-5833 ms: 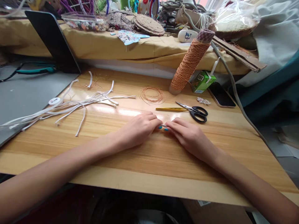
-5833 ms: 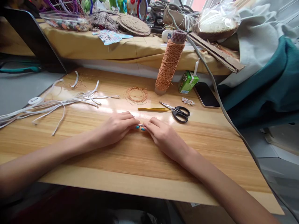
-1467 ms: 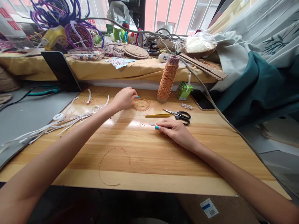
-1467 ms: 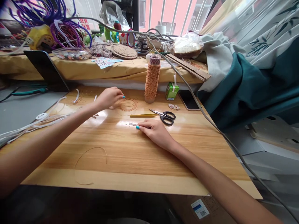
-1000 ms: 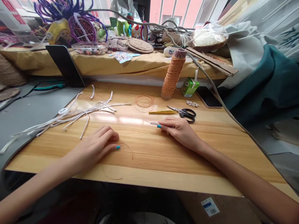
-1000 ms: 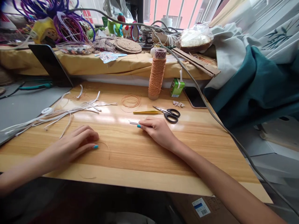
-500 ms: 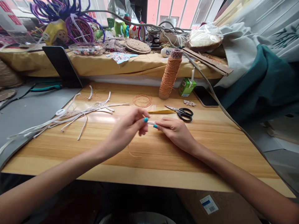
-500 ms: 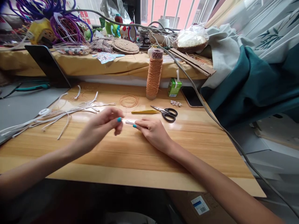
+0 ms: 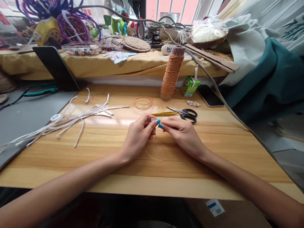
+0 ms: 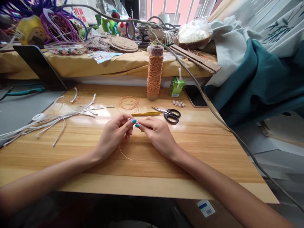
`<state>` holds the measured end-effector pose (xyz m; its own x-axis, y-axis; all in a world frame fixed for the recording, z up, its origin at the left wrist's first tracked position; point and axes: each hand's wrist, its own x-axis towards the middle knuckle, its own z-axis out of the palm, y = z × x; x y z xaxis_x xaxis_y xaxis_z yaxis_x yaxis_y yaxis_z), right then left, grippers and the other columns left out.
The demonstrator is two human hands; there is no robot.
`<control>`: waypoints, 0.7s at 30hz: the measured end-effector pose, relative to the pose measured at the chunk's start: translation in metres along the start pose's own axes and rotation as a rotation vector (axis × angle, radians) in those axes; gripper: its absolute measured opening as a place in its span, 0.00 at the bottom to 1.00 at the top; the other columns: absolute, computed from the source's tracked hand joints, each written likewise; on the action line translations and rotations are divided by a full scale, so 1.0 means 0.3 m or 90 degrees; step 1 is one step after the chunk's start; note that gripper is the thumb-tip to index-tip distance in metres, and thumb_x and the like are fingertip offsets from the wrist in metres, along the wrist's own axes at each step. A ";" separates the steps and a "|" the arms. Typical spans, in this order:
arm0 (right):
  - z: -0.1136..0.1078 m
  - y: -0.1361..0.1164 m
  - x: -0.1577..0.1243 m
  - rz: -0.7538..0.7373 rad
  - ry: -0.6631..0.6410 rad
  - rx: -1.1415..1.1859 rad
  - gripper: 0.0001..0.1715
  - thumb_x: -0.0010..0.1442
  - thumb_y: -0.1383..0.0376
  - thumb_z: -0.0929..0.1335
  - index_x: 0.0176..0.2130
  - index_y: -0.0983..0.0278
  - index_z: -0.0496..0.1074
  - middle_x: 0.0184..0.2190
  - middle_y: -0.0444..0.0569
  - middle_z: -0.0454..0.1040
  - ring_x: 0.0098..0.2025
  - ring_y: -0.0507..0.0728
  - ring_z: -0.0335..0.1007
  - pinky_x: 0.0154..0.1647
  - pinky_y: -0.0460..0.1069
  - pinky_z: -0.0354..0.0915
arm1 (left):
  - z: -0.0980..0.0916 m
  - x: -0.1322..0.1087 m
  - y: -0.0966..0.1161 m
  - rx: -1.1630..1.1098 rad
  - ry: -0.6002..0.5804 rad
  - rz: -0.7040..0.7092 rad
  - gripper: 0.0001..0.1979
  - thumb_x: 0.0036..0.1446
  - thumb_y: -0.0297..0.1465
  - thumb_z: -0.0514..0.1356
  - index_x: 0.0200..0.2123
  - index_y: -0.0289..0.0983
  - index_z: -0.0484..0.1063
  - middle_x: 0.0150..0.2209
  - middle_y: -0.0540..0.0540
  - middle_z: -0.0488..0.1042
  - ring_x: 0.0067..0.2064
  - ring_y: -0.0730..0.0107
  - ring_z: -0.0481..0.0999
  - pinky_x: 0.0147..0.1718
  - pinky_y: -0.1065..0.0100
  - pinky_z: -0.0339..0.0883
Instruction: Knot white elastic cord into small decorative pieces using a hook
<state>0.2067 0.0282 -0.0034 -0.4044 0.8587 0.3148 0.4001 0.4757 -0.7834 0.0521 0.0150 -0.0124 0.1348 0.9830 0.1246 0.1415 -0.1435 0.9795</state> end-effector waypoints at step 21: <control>0.031 -0.045 0.000 0.149 -0.017 0.187 0.17 0.59 0.61 0.59 0.21 0.64 0.62 0.22 0.42 0.65 0.27 0.49 0.59 0.28 0.45 0.54 | 0.011 -0.016 0.005 0.037 -0.013 0.072 0.07 0.57 0.32 0.52 0.29 0.36 0.63 0.21 0.52 0.64 0.21 0.79 0.62 0.21 0.75 0.58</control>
<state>0.1936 0.0200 0.0023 -0.3520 0.9309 0.0976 0.2333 0.1882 -0.9540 0.0549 0.0096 -0.0121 0.1733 0.9578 0.2295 0.1810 -0.2600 0.9485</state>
